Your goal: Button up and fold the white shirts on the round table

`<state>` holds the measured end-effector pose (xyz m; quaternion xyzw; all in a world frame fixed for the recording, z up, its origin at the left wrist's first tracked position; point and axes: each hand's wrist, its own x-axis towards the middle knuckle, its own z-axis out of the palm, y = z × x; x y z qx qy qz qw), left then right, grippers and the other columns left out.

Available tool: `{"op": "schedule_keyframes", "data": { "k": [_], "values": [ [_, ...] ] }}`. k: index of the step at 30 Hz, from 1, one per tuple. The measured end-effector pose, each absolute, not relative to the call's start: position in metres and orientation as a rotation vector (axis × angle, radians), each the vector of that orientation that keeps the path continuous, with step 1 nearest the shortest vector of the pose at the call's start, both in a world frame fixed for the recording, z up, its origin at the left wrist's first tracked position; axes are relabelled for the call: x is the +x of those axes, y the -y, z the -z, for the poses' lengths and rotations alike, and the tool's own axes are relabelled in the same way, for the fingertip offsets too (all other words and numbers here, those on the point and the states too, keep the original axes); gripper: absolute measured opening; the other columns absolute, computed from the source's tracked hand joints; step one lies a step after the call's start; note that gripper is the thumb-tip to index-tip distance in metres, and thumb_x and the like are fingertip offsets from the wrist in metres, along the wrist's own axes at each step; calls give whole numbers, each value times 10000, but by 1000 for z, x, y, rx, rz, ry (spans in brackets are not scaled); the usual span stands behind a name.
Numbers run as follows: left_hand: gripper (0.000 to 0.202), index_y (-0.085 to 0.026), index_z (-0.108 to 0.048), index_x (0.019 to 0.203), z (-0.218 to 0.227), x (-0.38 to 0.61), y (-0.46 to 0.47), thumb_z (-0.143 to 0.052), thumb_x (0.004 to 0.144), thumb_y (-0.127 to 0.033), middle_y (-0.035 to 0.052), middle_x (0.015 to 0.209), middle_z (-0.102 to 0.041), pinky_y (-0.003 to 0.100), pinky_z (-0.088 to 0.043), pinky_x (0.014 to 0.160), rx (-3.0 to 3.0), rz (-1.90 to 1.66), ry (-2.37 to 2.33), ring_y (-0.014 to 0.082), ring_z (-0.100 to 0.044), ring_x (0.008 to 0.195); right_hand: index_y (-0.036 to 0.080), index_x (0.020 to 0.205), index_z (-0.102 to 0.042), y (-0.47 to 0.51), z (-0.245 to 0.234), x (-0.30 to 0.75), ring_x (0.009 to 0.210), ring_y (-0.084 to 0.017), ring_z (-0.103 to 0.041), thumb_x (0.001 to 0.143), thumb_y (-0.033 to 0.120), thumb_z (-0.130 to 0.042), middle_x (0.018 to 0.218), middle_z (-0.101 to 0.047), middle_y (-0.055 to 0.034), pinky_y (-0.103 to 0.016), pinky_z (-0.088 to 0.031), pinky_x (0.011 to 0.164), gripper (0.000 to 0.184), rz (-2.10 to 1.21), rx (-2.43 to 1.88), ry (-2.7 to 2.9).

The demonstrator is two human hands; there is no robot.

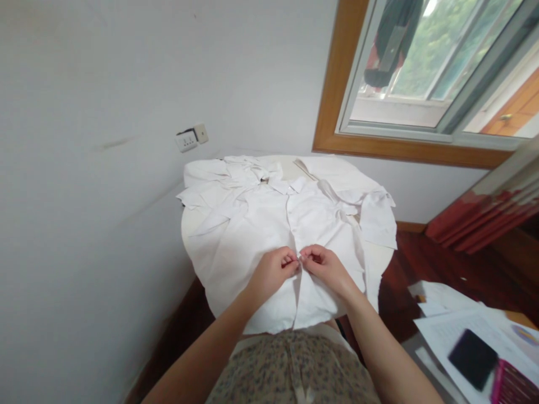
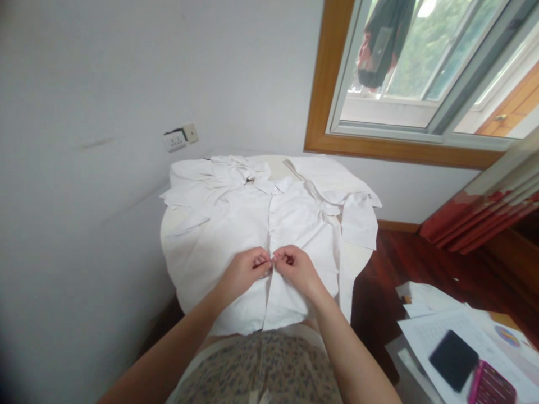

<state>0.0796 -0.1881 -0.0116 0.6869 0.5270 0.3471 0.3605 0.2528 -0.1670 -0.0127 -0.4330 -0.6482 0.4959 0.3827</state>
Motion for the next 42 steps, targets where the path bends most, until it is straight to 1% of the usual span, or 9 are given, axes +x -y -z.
{"op": "schedule_keyframes", "data": {
  "k": [2,5,11,17,26,29,33,37,42],
  "values": [
    [110,-180,-628,785,16,78,186,-596,791,-285,-1,694,-655,221,-452,613,1672,-922,-1290,126,-603,660,145,827,-655,167,19,250,571,-102,-449,744,349,-612,619,-524,29,-227,-362,552,225,-1266,-1101,1638],
    [191,-166,-640,835,21,74,183,-652,763,-342,28,761,-683,242,-491,660,1506,-952,-1173,138,-630,703,150,851,-666,167,27,250,586,-110,-483,747,351,-612,633,-559,21,-230,-390,565,232,-1242,-1106,1612],
    [252,-147,-647,849,20,71,182,-693,732,-365,51,794,-704,275,-522,718,1409,-969,-1129,155,-660,750,160,889,-689,171,38,252,710,-149,-583,776,297,-588,795,-675,-40,-259,-460,663,205,-1091,-1134,1644],
    [219,-147,-646,877,21,73,182,-671,747,-322,61,822,-714,297,-531,746,1450,-981,-1157,169,-674,779,165,870,-692,172,36,252,718,-148,-592,782,282,-586,808,-688,-41,-255,-463,668,180,-1088,-1100,1637],
    [237,-142,-640,832,13,71,183,-707,709,-333,58,801,-712,292,-532,735,1403,-962,-1155,164,-669,761,169,874,-701,174,36,251,717,-155,-604,782,269,-582,810,-693,-46,-261,-476,671,180,-1020,-1146,1658],
    [268,-141,-635,853,12,70,183,-717,703,-348,58,801,-713,289,-530,733,1372,-958,-1129,161,-669,759,175,872,-699,174,37,250,727,-157,-608,787,259,-568,817,-696,-44,-265,-480,683,177,-1015,-1141,1679],
    [293,-146,-627,869,13,70,182,-733,686,-348,52,794,-713,287,-527,728,1367,-939,-1117,161,-669,754,170,865,-696,174,37,250,709,-154,-599,781,266,-572,803,-692,-45,-262,-478,672,178,-1029,-1140,1662],
    [232,-150,-629,849,16,73,183,-714,698,-304,46,776,-704,278,-519,718,1441,-924,-1145,158,-663,744,167,834,-683,174,31,252,715,-156,-592,763,322,-606,801,-682,-49,-260,-468,665,188,-1083,-1132,1577],
    [154,-167,-633,857,21,76,184,-644,759,-285,50,795,-707,293,-528,738,1529,-941,-1202,169,-672,765,164,851,-666,175,16,256,551,-108,-506,760,386,-619,658,-622,0,-221,-395,526,244,-1319,-1103,1443]
  ]
}}
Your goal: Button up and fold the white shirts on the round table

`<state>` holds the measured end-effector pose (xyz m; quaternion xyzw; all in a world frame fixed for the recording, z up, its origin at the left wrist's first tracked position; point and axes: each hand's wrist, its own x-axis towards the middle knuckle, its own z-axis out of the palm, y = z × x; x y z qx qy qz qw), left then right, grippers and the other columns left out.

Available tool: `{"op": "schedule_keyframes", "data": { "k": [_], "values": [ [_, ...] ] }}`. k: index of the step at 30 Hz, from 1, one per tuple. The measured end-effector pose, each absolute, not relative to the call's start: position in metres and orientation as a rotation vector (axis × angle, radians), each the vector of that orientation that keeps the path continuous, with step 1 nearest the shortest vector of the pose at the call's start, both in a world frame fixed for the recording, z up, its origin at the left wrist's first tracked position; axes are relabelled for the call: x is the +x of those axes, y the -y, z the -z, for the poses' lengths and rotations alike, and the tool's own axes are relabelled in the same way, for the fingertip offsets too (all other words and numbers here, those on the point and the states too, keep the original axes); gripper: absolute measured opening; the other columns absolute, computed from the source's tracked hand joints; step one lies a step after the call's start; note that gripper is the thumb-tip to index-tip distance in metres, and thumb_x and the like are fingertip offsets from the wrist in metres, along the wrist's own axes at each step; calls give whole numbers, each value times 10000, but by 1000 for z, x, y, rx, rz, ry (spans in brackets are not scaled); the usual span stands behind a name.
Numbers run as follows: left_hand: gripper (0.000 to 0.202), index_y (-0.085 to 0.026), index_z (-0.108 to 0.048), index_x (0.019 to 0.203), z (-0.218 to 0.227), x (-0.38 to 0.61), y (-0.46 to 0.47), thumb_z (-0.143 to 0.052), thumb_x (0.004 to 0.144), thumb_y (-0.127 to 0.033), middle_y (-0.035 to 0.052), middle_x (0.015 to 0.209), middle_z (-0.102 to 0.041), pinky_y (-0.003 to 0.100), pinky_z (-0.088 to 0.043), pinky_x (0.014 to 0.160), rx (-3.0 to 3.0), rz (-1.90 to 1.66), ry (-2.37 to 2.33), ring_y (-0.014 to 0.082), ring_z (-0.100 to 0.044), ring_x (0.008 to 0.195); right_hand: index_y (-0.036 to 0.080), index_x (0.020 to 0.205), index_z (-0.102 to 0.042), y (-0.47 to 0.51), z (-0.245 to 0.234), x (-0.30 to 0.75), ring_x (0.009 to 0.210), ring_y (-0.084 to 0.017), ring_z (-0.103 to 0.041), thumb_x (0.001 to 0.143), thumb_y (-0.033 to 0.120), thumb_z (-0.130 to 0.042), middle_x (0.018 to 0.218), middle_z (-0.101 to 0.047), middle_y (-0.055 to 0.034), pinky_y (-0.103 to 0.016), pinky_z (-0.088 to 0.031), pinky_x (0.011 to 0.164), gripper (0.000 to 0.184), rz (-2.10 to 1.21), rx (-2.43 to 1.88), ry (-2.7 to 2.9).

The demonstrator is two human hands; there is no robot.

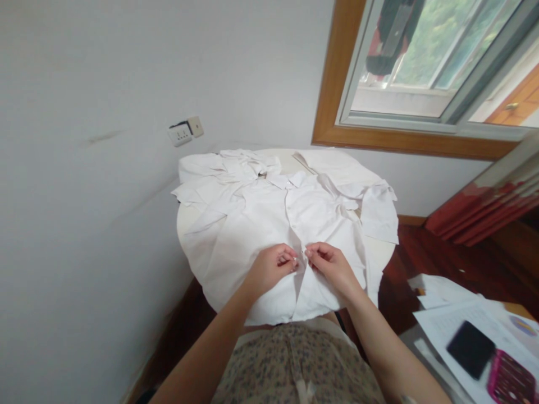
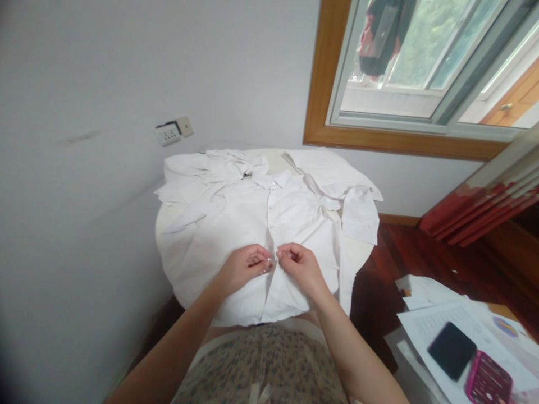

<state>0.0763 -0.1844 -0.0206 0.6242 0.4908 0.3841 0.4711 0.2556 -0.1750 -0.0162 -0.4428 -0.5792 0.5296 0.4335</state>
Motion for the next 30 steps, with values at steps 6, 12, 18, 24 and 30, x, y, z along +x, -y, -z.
{"op": "schedule_keyframes", "data": {
  "k": [6,12,18,24,30],
  "values": [
    [164,-166,-637,844,22,73,182,-655,745,-296,42,784,-711,281,-536,715,1485,-945,-1183,165,-672,750,167,820,-674,179,21,248,517,-105,-501,747,292,-606,620,-598,17,-223,-404,514,159,-1218,-1122,1575],
    [195,-158,-635,843,17,72,182,-677,722,-305,43,785,-710,276,-535,698,1405,-941,-1157,163,-672,740,173,819,-670,180,31,246,548,-119,-530,762,262,-563,639,-609,8,-226,-432,537,150,-1145,-1169,1585],
    [182,-138,-627,818,15,72,181,-664,730,-293,41,764,-691,258,-529,663,1342,-945,-1145,143,-657,699,173,808,-656,180,32,246,572,-118,-538,751,237,-557,659,-605,8,-219,-439,543,131,-1152,-1149,1577],
    [172,-138,-622,819,19,71,181,-667,731,-279,39,764,-680,258,-529,651,1346,-962,-1126,142,-652,696,165,832,-653,181,34,246,583,-125,-561,765,249,-561,697,-628,-7,-232,-459,560,142,-1145,-1162,1581],
    [192,-139,-613,824,18,72,181,-669,730,-298,32,733,-679,250,-517,635,1343,-952,-1127,137,-645,676,160,833,-674,181,35,247,694,-153,-605,758,226,-575,796,-674,-44,-251,-486,636,141,-1060,-1166,1649]
  ]
}}
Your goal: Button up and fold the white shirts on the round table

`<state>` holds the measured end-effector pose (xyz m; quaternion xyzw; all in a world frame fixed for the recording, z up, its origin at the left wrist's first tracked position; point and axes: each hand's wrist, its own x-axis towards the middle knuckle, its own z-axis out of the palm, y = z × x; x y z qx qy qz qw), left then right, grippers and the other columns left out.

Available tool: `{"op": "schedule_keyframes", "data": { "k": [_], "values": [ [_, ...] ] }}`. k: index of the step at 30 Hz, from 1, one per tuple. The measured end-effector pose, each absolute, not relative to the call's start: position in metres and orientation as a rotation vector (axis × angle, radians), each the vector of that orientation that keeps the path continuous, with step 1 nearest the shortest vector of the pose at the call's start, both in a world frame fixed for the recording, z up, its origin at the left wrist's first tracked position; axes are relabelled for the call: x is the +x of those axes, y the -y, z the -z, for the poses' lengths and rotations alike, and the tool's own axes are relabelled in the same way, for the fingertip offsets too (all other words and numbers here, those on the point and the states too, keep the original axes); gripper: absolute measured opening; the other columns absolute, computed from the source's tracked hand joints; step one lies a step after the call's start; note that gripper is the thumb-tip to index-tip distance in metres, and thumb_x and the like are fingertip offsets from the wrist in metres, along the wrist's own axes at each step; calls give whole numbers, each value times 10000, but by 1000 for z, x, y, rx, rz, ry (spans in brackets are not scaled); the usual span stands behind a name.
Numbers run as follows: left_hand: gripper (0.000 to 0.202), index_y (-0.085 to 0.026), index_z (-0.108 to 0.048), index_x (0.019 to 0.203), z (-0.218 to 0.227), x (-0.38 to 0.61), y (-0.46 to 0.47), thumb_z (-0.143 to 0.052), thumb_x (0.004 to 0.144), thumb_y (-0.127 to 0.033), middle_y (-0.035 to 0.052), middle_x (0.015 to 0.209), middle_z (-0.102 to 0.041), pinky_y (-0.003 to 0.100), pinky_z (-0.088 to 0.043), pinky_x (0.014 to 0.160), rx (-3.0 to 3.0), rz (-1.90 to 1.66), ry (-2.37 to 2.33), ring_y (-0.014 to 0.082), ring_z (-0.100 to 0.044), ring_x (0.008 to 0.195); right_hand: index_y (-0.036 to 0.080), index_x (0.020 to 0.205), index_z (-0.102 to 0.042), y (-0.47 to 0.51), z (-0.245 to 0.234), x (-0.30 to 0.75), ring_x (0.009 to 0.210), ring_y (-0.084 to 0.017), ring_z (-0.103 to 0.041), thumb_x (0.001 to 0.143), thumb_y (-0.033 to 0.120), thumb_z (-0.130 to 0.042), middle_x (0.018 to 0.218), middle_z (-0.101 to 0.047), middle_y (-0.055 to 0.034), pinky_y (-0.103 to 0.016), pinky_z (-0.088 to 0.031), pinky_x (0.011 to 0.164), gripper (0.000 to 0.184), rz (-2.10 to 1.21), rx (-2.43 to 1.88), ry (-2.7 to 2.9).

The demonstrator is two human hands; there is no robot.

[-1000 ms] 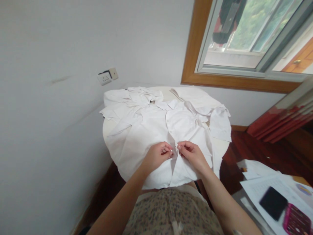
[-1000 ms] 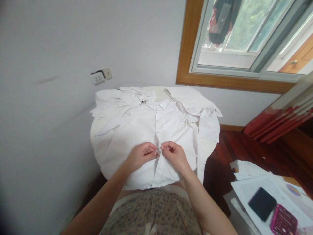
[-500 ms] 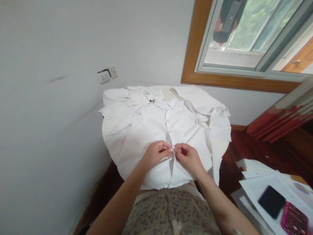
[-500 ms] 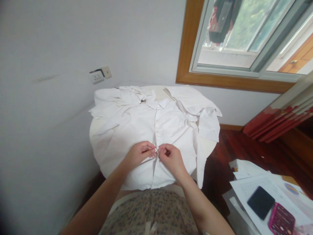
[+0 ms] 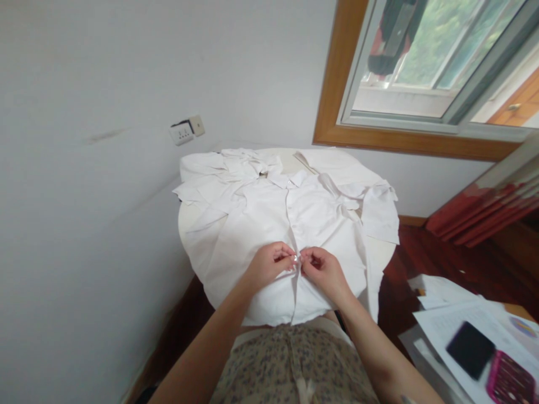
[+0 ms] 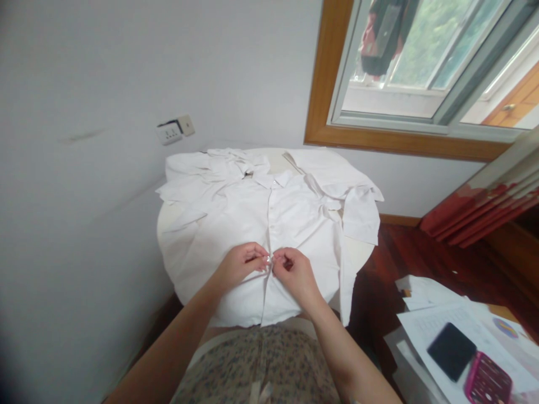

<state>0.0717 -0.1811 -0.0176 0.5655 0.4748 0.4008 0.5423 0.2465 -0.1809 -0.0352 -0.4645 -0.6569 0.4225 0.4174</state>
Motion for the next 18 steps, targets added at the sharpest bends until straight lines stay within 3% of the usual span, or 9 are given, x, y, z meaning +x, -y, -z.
{"op": "schedule_keyframes", "data": {
  "k": [5,11,15,18],
  "values": [
    [171,-142,-588,842,17,72,181,-639,758,-282,26,721,-671,254,-512,652,1399,-956,-1121,135,-643,683,162,846,-694,181,32,246,737,-167,-629,774,246,-593,836,-691,-60,-276,-514,684,150,-1092,-1153,1627],
    [151,-149,-589,861,20,71,183,-615,776,-271,28,743,-671,270,-518,676,1448,-961,-1130,147,-650,710,189,873,-709,178,23,253,733,-160,-630,794,380,-616,838,-678,-41,-291,-555,669,227,-1393,-1070,1562],
    [127,-155,-608,874,20,71,184,-599,780,-240,37,788,-690,268,-511,711,1539,-970,-1172,150,-655,749,175,881,-704,173,16,257,746,-156,-632,756,461,-664,794,-675,-27,-334,-562,755,315,-1660,-1006,1515],
    [116,-157,-614,865,19,71,184,-583,782,-233,35,782,-693,263,-507,703,1566,-956,-1182,150,-656,742,166,845,-691,171,17,255,720,-153,-625,698,460,-721,778,-664,-20,-333,-567,731,329,-1685,-1026,1464]
  ]
}}
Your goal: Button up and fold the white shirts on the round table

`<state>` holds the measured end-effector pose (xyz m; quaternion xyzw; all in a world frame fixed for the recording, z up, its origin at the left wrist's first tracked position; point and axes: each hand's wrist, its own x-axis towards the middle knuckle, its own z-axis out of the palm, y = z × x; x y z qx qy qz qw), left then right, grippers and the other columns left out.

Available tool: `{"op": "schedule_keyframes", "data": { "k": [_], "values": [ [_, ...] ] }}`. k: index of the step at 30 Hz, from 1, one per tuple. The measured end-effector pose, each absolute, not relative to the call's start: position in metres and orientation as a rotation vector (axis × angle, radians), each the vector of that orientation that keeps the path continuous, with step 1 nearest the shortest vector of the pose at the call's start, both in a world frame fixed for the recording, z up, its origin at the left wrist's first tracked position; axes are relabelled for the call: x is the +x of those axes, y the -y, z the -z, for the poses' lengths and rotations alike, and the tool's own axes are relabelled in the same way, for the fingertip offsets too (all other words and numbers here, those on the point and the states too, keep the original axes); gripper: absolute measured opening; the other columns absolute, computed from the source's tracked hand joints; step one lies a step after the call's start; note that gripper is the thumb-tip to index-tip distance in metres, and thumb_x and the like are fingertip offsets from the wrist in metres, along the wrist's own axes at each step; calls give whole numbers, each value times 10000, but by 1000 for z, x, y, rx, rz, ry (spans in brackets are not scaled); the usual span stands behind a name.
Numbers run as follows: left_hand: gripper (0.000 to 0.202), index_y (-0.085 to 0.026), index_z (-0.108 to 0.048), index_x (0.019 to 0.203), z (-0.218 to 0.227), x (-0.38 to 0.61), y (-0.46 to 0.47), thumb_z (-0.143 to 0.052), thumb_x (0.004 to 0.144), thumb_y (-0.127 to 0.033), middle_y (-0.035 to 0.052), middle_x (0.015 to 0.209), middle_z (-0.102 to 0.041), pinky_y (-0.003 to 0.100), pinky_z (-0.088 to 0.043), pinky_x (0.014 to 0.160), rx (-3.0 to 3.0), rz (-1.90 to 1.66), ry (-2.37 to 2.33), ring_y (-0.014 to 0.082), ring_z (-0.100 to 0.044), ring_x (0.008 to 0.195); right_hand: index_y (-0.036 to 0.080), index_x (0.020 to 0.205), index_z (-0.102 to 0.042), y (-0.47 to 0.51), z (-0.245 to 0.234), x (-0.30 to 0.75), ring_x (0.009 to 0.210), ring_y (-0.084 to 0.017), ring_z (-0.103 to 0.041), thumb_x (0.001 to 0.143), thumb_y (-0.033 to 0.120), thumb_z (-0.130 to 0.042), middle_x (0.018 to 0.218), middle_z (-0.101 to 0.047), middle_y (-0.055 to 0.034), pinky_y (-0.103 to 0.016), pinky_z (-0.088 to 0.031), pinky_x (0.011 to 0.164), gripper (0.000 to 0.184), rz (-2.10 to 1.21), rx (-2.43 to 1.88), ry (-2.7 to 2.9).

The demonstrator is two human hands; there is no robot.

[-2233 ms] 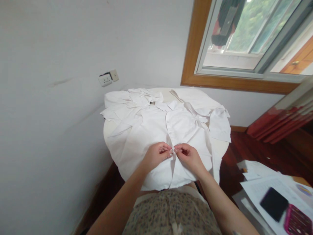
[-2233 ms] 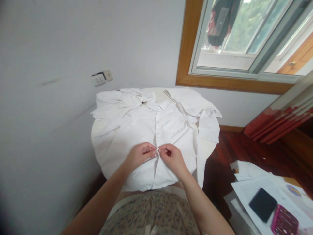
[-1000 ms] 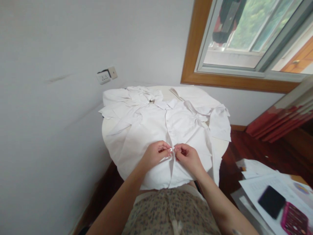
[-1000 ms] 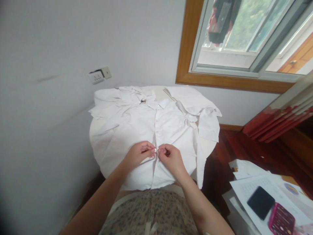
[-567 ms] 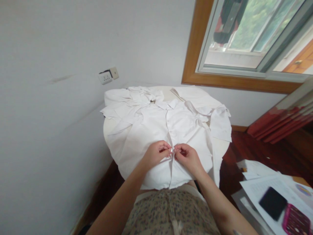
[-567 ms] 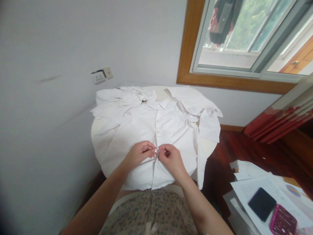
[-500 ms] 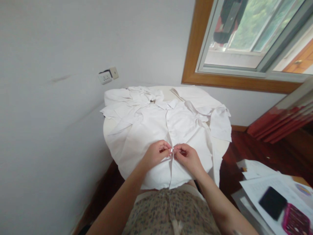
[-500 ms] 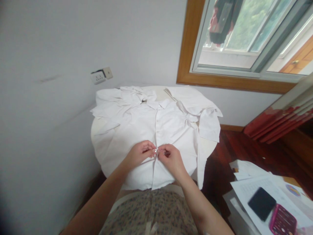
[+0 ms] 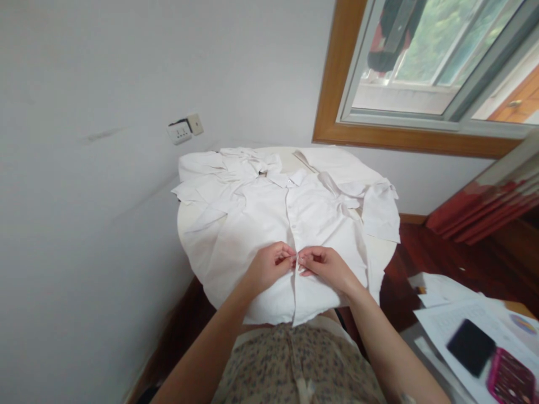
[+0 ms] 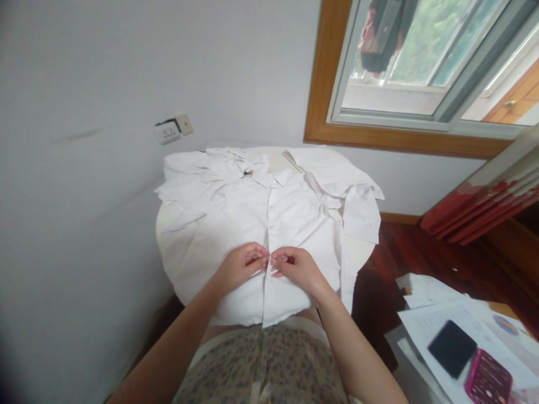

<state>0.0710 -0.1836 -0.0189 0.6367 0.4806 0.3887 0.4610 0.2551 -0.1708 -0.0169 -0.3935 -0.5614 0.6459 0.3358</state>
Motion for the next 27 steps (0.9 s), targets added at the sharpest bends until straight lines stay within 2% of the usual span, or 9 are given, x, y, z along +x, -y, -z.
{"op": "schedule_keyframes", "data": {
  "k": [5,10,14,18,23,27],
  "values": [
    [100,-161,-605,855,22,70,183,-566,775,-205,26,773,-690,246,-500,694,1591,-972,-1187,142,-655,733,175,785,-651,175,25,246,603,-136,-565,724,410,-688,657,-578,9,-298,-565,595,245,-1471,-1132,1481],
    [143,-174,-569,932,24,69,183,-537,827,-265,12,748,-684,248,-506,667,1561,-975,-1159,139,-649,700,193,792,-604,181,31,240,529,-120,-536,796,289,-575,692,-565,4,-237,-479,472,101,-1118,-1218,1657],
    [183,-180,-546,958,24,70,185,-549,839,-318,19,756,-695,249,-509,640,1556,-988,-1172,143,-648,671,194,755,-588,180,31,239,552,-113,-533,804,219,-549,708,-580,-1,-223,-437,521,67,-891,-1236,1791],
    [201,-185,-559,952,25,71,184,-583,828,-341,32,806,-717,240,-502,660,1594,-996,-1203,153,-667,730,191,730,-585,178,28,237,584,-125,-544,798,218,-566,674,-584,4,-222,-422,546,75,-914,-1259,1817],
    [185,-176,-598,809,25,71,180,-574,833,-358,33,791,-712,223,-491,635,1597,-944,-1183,149,-661,730,189,723,-572,182,26,235,609,-135,-548,801,209,-566,680,-583,-4,-226,-418,555,81,-846,-1293,1863],
    [218,-172,-603,784,24,72,179,-586,819,-386,17,722,-685,219,-499,600,1529,-955,-1181,140,-640,677,189,777,-572,186,27,236,660,-144,-556,822,213,-558,753,-585,-22,-239,-432,591,52,-788,-1252,1866]
  ]
}}
